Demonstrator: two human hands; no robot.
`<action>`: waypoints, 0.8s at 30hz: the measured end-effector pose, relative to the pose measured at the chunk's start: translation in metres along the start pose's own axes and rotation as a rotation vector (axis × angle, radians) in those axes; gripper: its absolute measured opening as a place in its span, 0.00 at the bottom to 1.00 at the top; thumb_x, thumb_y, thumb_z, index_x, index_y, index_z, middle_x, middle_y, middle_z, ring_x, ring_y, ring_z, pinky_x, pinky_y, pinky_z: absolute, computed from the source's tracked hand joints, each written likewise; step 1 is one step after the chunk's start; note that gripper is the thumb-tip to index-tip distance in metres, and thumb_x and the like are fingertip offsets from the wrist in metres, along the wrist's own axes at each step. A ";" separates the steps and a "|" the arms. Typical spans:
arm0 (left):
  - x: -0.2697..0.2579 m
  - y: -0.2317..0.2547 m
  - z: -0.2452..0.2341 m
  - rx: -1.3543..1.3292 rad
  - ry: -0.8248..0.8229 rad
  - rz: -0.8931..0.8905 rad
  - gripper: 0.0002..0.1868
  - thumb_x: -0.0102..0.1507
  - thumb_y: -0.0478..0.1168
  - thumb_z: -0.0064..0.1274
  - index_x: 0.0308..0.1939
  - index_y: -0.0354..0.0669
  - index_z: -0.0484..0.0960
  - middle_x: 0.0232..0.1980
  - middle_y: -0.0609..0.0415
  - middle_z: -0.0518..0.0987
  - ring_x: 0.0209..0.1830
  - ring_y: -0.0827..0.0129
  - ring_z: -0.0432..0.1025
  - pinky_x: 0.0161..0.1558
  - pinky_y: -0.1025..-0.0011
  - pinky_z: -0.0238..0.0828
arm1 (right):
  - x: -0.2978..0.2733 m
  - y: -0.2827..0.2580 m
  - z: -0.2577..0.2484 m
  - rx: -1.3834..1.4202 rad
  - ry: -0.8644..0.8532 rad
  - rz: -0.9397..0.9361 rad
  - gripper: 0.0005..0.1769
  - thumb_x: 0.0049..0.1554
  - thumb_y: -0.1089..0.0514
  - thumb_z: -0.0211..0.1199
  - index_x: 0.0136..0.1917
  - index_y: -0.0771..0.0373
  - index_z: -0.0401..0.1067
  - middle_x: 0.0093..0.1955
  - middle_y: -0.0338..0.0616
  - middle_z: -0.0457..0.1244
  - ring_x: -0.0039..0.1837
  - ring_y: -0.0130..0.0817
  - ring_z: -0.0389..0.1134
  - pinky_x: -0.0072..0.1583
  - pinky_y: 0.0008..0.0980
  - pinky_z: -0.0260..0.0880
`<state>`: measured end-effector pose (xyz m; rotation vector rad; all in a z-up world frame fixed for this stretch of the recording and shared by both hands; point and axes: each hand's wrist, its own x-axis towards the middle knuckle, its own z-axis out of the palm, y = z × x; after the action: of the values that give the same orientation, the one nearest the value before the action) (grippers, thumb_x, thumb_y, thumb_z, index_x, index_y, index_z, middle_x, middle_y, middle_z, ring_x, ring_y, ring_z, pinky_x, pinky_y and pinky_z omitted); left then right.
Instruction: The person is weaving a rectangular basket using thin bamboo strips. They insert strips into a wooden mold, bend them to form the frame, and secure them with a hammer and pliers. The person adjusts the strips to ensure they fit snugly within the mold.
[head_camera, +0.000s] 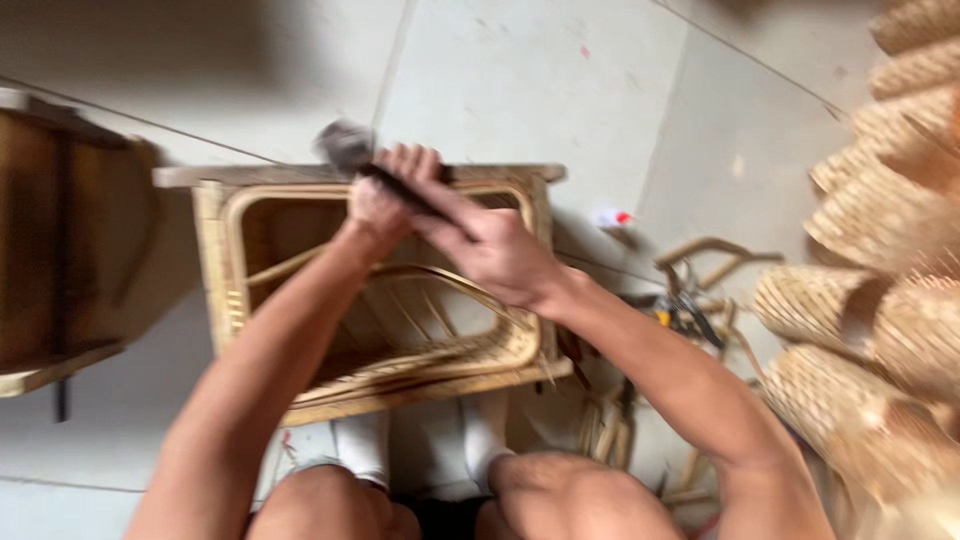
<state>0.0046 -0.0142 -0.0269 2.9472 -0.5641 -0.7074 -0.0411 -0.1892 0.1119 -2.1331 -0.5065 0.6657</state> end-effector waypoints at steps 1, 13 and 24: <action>0.008 -0.002 0.002 0.044 -0.037 -0.024 0.27 0.82 0.54 0.28 0.50 0.46 0.83 0.47 0.51 0.84 0.43 0.69 0.78 0.55 0.61 0.74 | -0.030 0.009 -0.017 -0.084 0.181 -0.155 0.25 0.69 0.50 0.53 0.76 0.61 0.63 0.45 0.45 0.71 0.35 0.28 0.64 0.39 0.32 0.67; -0.061 0.011 -0.010 -0.049 1.038 0.267 0.38 0.74 0.70 0.46 0.60 0.34 0.76 0.53 0.45 0.80 0.54 0.58 0.74 0.55 0.59 0.74 | -0.306 0.095 0.071 0.145 0.371 0.468 0.27 0.63 0.53 0.57 0.73 0.64 0.65 0.31 0.37 0.62 0.33 0.24 0.63 0.37 0.28 0.68; -0.239 0.083 0.055 -0.310 0.266 0.272 0.26 0.61 0.56 0.60 0.52 0.40 0.76 0.38 0.53 0.81 0.40 0.61 0.78 0.43 0.67 0.76 | -0.304 0.103 0.075 0.227 0.412 0.367 0.24 0.66 0.53 0.53 0.73 0.64 0.64 0.30 0.37 0.59 0.34 0.24 0.60 0.37 0.27 0.65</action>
<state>-0.2454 -0.0031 0.0376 2.5535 -0.7345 -0.3324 -0.3113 -0.3743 0.0755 -2.0832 0.1813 0.4337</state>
